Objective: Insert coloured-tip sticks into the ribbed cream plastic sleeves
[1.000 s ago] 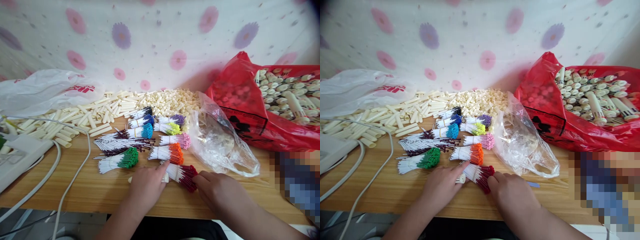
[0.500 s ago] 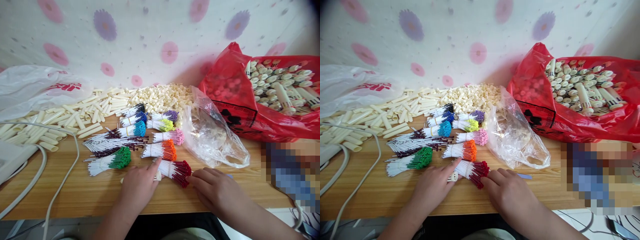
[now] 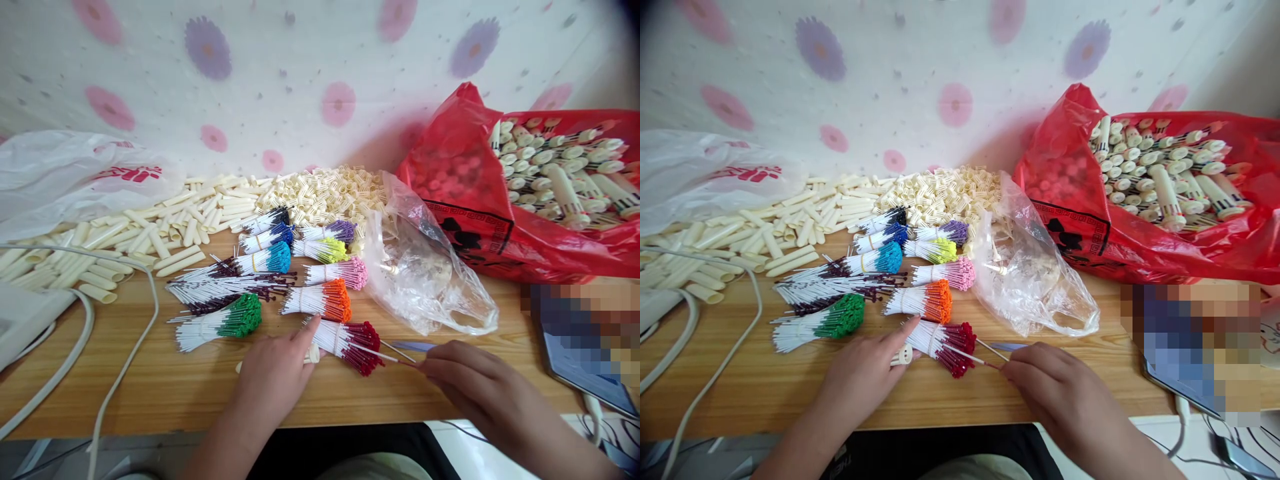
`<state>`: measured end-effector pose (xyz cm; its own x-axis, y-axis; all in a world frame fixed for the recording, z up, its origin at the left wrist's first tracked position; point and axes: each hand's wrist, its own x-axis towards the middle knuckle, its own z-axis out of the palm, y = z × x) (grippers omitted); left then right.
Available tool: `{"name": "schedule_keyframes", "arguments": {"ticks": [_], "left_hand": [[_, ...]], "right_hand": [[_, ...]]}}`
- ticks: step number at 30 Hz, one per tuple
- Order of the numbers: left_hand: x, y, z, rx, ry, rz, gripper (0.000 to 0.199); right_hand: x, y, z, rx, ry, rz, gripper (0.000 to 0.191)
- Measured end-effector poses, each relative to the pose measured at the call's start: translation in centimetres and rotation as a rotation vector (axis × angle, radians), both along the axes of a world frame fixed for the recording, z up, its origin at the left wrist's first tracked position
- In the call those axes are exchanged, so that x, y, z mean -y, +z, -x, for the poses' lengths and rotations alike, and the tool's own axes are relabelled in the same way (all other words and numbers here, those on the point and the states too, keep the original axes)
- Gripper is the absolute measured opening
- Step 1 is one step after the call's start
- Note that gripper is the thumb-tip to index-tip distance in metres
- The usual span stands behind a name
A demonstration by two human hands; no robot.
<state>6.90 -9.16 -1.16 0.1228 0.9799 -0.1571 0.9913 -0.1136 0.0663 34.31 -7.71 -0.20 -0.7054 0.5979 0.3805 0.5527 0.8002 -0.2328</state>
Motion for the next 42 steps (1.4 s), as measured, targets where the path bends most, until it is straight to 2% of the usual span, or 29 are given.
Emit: {"name": "schedule_keyframes", "arguments": {"ticks": [4,7,10,13,16,19,22,25,30,32,35,37,42], "left_hand": [[0.1,2.0,0.3,0.043,0.004,-0.012,0.052],[-0.2,4.7,0.1,0.202,-0.12,-0.083,0.047],[-1.4,8.0,-0.7,0.354,-0.29,-0.179,0.042],[-3.4,11.3,-1.5,0.451,-0.366,-0.287,0.029],[-5.2,14.2,-1.6,0.563,-0.334,-0.362,0.009],[-6.4,15.7,-1.1,0.67,-0.275,-0.388,0.017],[-7.1,15.7,-0.6,0.805,-0.245,-0.425,0.019],[-7.3,14.9,-0.4,0.879,-0.188,-0.472,0.018],[-7.4,14.1,-0.5,0.804,-0.178,-0.54,0.016],[-7.5,14.0,-0.3,0.736,-0.251,-0.641,0.012],[-7.9,13.9,0.2,0.66,-0.447,-0.878,0.005],[-8.2,13.7,0.6,0.66,-0.555,-0.987,0.003],[-8.8,12.9,0.9,0.752,-0.705,-1.044,0.009]], "right_hand": [[-1.7,2.4,-2.3,-0.076,0.001,-0.015,0.012],[-3.5,4.9,-1.7,-0.134,0.056,-0.041,0.012],[-5.3,7.8,0.7,-0.195,0.133,-0.035,0.01],[-6.9,10.7,3.8,-0.259,0.194,-0.024,0.008],[-8.1,12.5,6.5,-0.432,0.24,-0.019,0.006],[-8.9,13.0,8.8,-0.748,0.266,0.073,0.003],[-9.3,12.3,10.9,-0.997,0.281,0.171,0.009],[-9.4,11.3,12.5,-1.117,0.324,0.223,0.023],[-9.6,10.4,13.3,-1.14,0.288,0.128,0.034],[-9.5,10.3,13.1,-1.119,0.267,0.049,0.041],[-8.9,10.2,12.6,-1.151,0.303,-0.088,0.053],[-8.1,10.3,12.1,-1.167,0.316,-0.178,0.054],[-4.9,11.6,9.8,-1.151,0.233,-0.356,0.041]]}}
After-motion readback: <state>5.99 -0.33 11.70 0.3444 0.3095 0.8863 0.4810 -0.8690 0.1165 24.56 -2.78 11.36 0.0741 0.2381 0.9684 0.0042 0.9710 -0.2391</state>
